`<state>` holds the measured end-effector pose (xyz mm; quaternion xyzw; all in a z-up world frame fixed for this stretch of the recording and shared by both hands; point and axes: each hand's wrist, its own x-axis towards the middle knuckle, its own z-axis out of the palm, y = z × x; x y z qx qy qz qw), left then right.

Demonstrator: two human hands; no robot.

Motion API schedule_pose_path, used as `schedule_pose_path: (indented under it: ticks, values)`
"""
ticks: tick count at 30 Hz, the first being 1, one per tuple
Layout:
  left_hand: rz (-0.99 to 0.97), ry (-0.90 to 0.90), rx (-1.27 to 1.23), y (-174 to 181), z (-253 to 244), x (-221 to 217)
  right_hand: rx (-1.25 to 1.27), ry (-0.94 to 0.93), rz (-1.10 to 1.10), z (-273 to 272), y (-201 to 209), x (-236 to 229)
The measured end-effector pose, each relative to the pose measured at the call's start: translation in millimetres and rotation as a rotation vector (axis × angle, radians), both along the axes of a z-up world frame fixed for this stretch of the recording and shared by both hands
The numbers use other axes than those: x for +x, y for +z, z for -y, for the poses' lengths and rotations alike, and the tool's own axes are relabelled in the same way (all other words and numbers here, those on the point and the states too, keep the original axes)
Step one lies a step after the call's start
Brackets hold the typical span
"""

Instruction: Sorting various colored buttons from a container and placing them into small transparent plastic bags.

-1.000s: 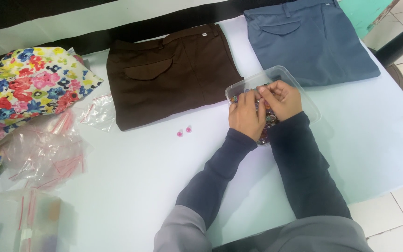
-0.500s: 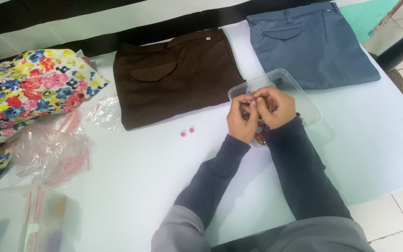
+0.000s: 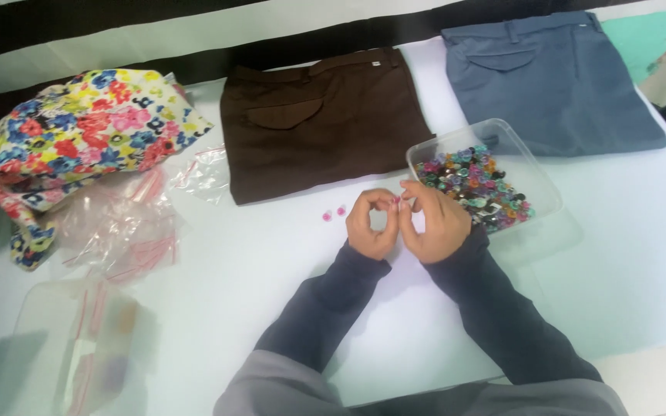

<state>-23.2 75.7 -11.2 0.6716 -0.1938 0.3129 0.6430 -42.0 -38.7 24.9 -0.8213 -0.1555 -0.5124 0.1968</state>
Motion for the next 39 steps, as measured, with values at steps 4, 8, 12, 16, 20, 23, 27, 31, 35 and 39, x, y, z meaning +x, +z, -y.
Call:
schedule_pose_path:
  ticks: [4,8,12,16,20,23,27,31,35,39]
  values:
    - [0.016,0.037,0.101,-29,-42,-5,0.044,0.137,-0.052,-26,-39,-6]
    - [-0.062,-0.014,0.359,-56,-91,-8,0.164,0.389,-0.297,-37,-84,-2]
    - [-0.171,0.104,0.634,-57,-135,-9,0.016,0.334,-0.567,-38,-81,2]
    - [-0.290,0.167,0.756,-49,-160,2,-0.043,0.246,-0.731,-38,-85,8]
    - [-0.507,0.172,0.837,-45,-165,9,-0.193,0.189,-0.819,-41,-88,17]
    - [-0.527,0.151,0.911,-44,-165,10,-0.235,0.185,-0.831,-45,-86,26]
    - [-0.510,0.152,0.932,-46,-164,11,-0.260,0.221,-0.777,-54,-86,43]
    - [-0.508,0.152,0.923,-40,-164,8,-0.264,0.261,-0.751,-59,-92,49]
    - [-0.509,0.128,0.927,-40,-167,7,-0.256,0.249,-0.756,-55,-101,50]
    - [-0.505,0.143,0.992,-49,-166,13,-0.232,0.220,-0.779,-50,-107,52]
